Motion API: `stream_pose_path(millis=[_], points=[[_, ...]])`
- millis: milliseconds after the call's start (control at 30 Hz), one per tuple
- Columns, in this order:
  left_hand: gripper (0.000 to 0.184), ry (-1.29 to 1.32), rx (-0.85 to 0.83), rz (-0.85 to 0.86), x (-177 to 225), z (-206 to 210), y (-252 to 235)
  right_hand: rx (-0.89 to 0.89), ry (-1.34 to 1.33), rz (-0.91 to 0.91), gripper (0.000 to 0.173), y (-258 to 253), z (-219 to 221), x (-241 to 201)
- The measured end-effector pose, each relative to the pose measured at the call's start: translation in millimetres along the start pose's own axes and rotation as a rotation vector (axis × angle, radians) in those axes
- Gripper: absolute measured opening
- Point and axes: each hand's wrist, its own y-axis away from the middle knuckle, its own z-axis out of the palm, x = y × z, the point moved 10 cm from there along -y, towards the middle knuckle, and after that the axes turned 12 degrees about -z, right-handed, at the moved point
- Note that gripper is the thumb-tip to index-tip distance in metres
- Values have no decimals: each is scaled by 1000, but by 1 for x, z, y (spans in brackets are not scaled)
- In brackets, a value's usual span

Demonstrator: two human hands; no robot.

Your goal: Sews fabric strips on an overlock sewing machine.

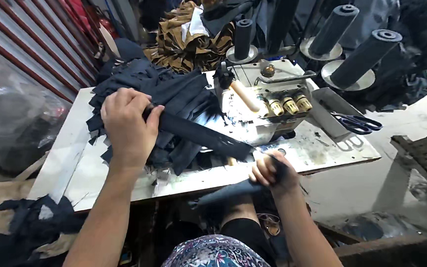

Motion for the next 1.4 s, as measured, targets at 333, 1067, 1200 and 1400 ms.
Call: stream_pose_path(millis=[333, 1067, 1200, 1400], points=[[35, 129, -299, 350, 74, 128, 90, 372, -194, -25, 21, 13, -74, 40], [62, -4, -477, 148, 80, 132, 58, 515, 214, 103, 12, 14, -65, 46], [44, 359, -365, 100, 108, 79, 81, 180, 304, 105, 10, 20, 5, 40], [21, 524, -1, 116, 61, -46, 40, -432, 83, -25, 29, 27, 82, -10]])
